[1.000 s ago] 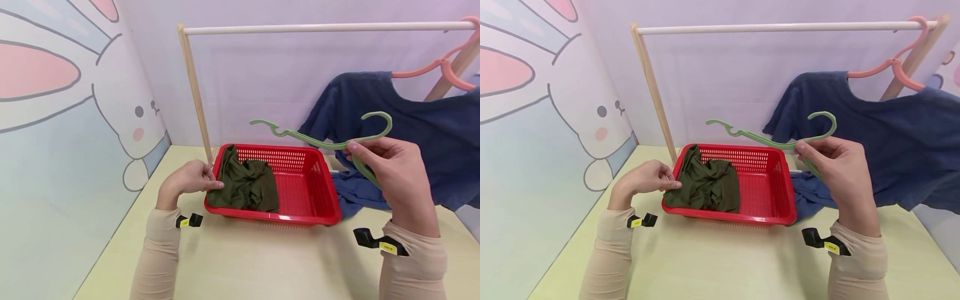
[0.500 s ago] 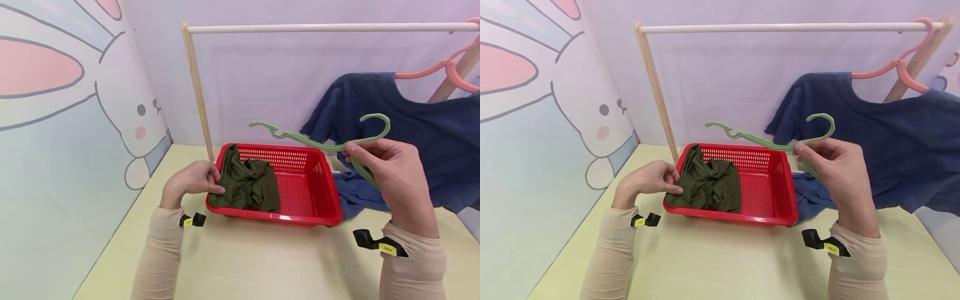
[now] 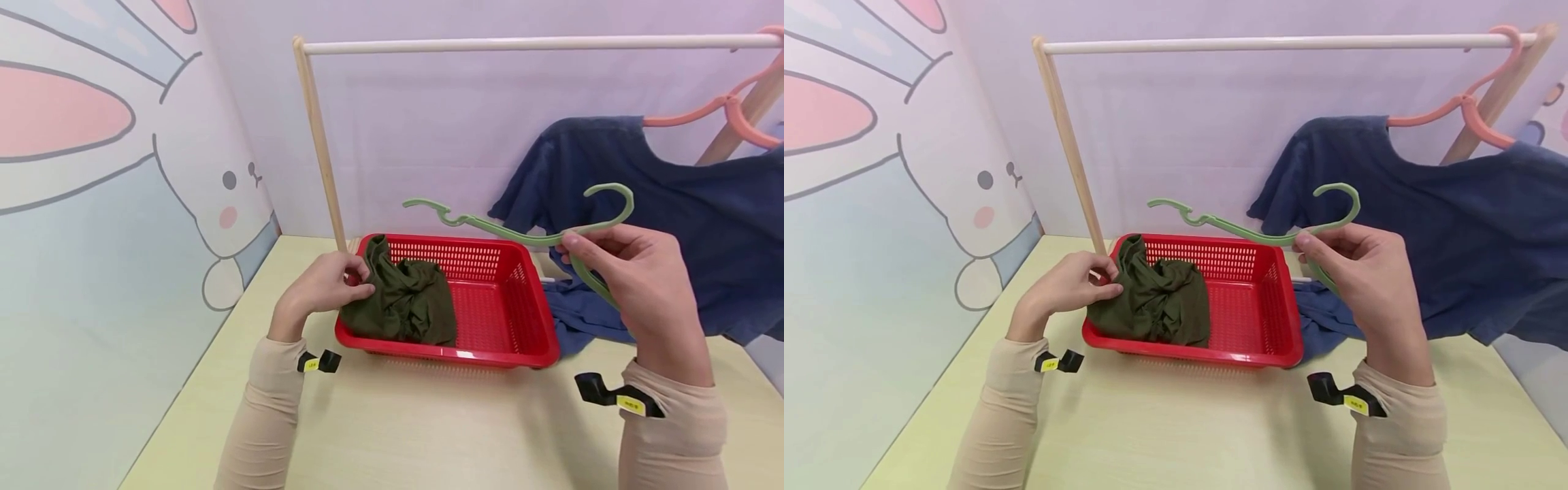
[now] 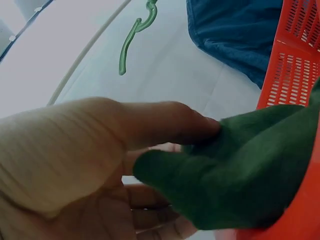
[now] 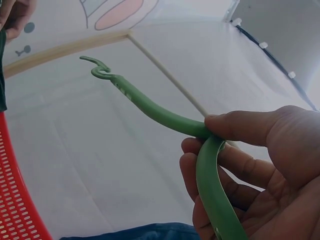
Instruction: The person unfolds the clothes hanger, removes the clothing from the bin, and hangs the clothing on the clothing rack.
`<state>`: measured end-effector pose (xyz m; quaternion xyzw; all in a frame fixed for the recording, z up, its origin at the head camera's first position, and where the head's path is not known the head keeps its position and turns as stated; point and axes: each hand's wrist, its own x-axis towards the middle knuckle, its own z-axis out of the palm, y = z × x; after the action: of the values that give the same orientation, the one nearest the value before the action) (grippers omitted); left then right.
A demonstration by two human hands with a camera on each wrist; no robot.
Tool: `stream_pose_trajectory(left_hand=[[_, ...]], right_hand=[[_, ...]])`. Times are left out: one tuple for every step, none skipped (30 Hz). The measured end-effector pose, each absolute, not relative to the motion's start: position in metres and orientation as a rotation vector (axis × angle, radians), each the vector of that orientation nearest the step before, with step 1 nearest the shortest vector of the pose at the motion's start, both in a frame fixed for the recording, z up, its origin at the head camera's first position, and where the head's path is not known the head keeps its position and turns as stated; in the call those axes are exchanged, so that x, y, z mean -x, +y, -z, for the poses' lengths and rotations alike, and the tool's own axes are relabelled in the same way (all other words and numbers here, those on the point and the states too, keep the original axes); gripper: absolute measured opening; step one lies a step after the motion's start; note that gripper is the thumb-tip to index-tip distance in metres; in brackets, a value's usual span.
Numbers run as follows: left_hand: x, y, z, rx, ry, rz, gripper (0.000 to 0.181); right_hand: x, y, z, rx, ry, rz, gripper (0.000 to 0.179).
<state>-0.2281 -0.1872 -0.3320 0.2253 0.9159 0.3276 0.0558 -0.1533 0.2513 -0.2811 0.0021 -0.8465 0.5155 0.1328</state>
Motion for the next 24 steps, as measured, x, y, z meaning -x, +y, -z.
stream_pose_trajectory(left_hand=[[0.228,-0.186,0.332,-0.692,2.787,-1.011,0.011],[0.227,-0.185,0.332,-0.703,2.794,-1.032,0.010],[0.227,-0.183,0.332,-0.713,2.795,-1.062,0.010],[0.226,-0.182,0.332,-0.728,2.798,-1.091,0.010],[0.226,-0.180,0.332,-0.743,2.804,-1.118,0.010],[0.225,-0.179,0.332,-0.752,2.809,-1.150,0.011],[0.224,-0.177,0.332,-0.772,2.817,-1.176,0.012],[0.223,-0.175,0.332,-0.789,2.822,-1.207,0.013],[0.223,-0.173,0.332,-0.807,2.825,-1.236,0.014],[0.222,-0.170,0.332,-0.832,2.828,-1.260,0.015],[0.222,-0.167,0.332,-0.857,2.827,-1.283,0.016],[0.222,-0.164,0.332,-0.889,2.817,-1.309,0.017],[0.222,-0.160,0.333,-0.923,2.803,-1.333,0.018],[0.222,-0.157,0.333,-0.955,2.783,-1.359,0.018],[0.222,-0.154,0.333,-0.991,2.756,-1.386,0.017],[0.221,-0.151,0.334,-1.029,2.728,-1.411,0.017],[0.221,-0.148,0.333,-1.062,2.695,-1.437,0.016],[0.220,-0.146,0.333,-1.095,2.660,-1.466,0.015],[0.219,-0.144,0.332,-1.122,2.625,-1.494,0.014],[0.218,-0.143,0.331,-1.149,2.590,-1.522,0.013],[0.216,-0.142,0.329,-1.179,2.547,-1.552,0.012],[0.215,-0.142,0.328,-1.207,2.506,-1.579,0.012],[0.213,-0.142,0.326,-1.232,2.462,-1.605,0.011],[0.212,-0.142,0.325,-1.257,2.420,-1.630,0.011]], right_hand=[[0.153,0.252,0.281,-0.005,-2.454,-1.500,0.040],[0.154,0.252,0.281,-0.004,-2.454,-1.503,0.040],[0.153,0.252,0.281,-0.004,-2.455,-1.503,0.040],[0.153,0.252,0.281,-0.005,-2.456,-1.502,0.041],[0.153,0.252,0.281,-0.005,-2.458,-1.501,0.041],[0.152,0.251,0.281,-0.006,-2.460,-1.497,0.042],[0.152,0.251,0.281,-0.007,-2.461,-1.495,0.043],[0.152,0.251,0.281,-0.007,-2.461,-1.492,0.044],[0.152,0.251,0.281,-0.009,-2.460,-1.492,0.044],[0.152,0.251,0.281,-0.010,-2.459,-1.491,0.044],[0.152,0.251,0.281,-0.010,-2.457,-1.491,0.044],[0.152,0.252,0.281,-0.012,-2.453,-1.495,0.044],[0.152,0.252,0.281,-0.012,-2.451,-1.500,0.044],[0.152,0.253,0.281,-0.012,-2.448,-1.502,0.043],[0.153,0.253,0.282,-0.013,-2.445,-1.504,0.042],[0.153,0.254,0.282,-0.014,-2.442,-1.507,0.042],[0.153,0.254,0.282,-0.015,-2.440,-1.507,0.041],[0.153,0.253,0.282,-0.019,-2.435,-1.508,0.041],[0.153,0.253,0.282,-0.024,-2.430,-1.505,0.041],[0.153,0.252,0.282,-0.029,-2.424,-1.504,0.040],[0.154,0.251,0.282,-0.035,-2.417,-1.506,0.040],[0.153,0.251,0.282,-0.041,-2.408,-1.512,0.041],[0.154,0.250,0.282,-0.047,-2.399,-1.517,0.040],[0.154,0.250,0.281,-0.053,-2.387,-1.529,0.040]])
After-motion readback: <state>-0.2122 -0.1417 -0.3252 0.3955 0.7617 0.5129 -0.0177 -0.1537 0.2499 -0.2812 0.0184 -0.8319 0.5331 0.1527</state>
